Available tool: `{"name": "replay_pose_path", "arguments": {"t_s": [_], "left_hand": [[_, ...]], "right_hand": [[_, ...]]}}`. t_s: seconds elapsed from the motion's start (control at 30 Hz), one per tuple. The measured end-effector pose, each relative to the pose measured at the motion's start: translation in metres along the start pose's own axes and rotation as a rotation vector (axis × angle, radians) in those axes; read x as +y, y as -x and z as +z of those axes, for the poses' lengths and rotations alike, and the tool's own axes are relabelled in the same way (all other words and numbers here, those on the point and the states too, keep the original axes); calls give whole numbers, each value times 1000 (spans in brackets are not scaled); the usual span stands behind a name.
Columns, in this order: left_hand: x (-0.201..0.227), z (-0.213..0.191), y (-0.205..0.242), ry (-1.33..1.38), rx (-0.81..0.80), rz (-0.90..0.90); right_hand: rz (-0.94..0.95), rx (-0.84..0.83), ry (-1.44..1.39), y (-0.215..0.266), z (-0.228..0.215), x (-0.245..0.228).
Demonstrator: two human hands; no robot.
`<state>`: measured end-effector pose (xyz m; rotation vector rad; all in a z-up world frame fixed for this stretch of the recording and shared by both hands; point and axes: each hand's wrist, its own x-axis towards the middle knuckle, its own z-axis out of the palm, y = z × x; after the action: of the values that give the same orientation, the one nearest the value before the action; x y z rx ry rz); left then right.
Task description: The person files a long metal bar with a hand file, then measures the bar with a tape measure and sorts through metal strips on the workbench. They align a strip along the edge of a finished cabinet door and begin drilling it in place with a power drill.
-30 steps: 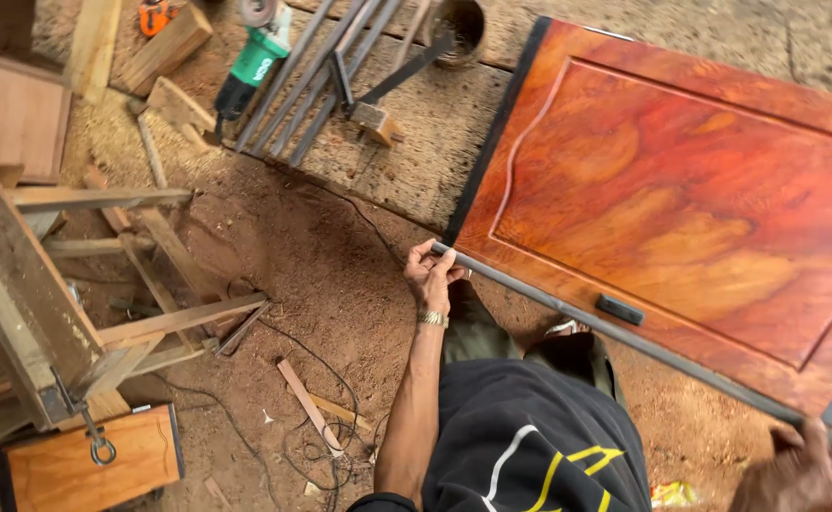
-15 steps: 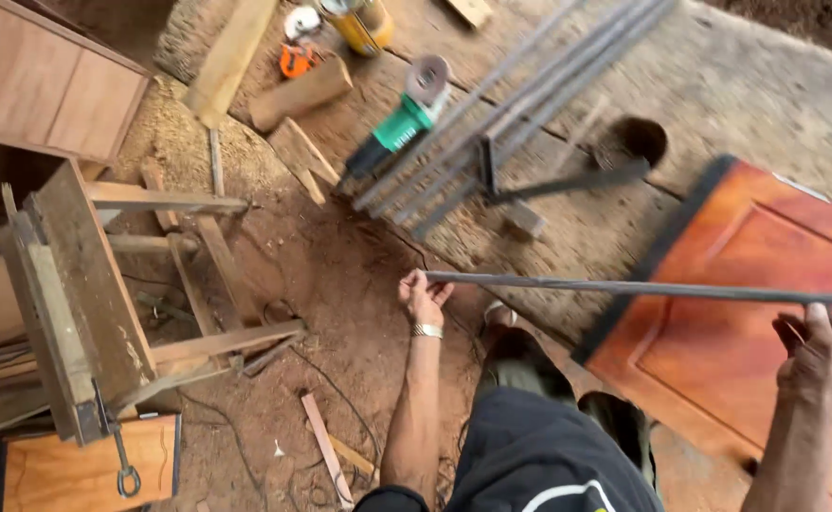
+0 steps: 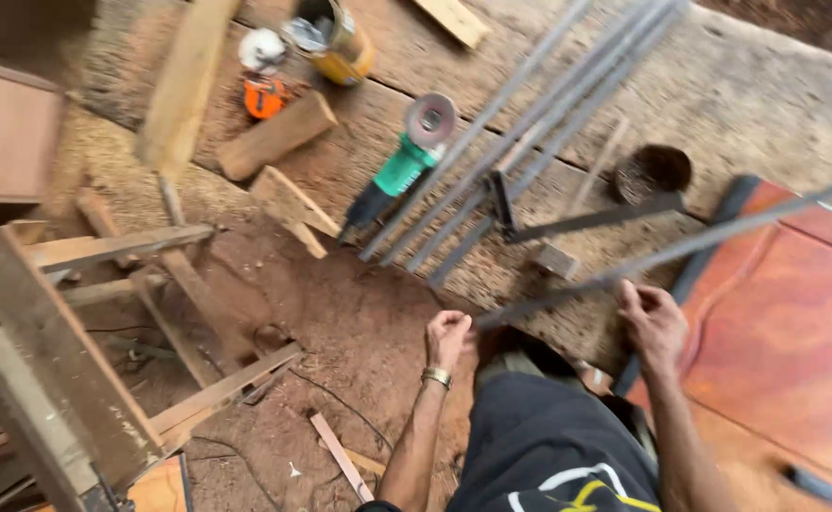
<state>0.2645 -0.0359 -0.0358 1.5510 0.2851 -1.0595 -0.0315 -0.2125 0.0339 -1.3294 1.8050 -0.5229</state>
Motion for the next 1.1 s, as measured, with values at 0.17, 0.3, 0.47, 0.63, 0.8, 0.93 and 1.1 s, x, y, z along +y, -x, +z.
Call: {"name": "replay_pose_path", "arguments": {"t_s": [0.17,0.3,0.47,0.63,0.8,0.93,1.1], "left_hand": [[171,-27,-137,-562,439,1238],[333,-10,-224,-682,556,694],[392,6,-366,-1060,216,1053],[397,13,-449,-633,216,1030],[422,1,-380,-939,548,1144],[429,-31,-313,361,-18,877],[326,-74,-233,813,-522,286]], "right_hand": [[185,-52,-198,-15,-5,-14],[146,-35,16,-10,-5,-2],[-78,164,-282,27,-39,62],[125,419,-226,106,-73,58],[188,615,-224,146,-66,76],[23,548,135,132,-55,1],[-184,2,105,120,-23,-105]]}}
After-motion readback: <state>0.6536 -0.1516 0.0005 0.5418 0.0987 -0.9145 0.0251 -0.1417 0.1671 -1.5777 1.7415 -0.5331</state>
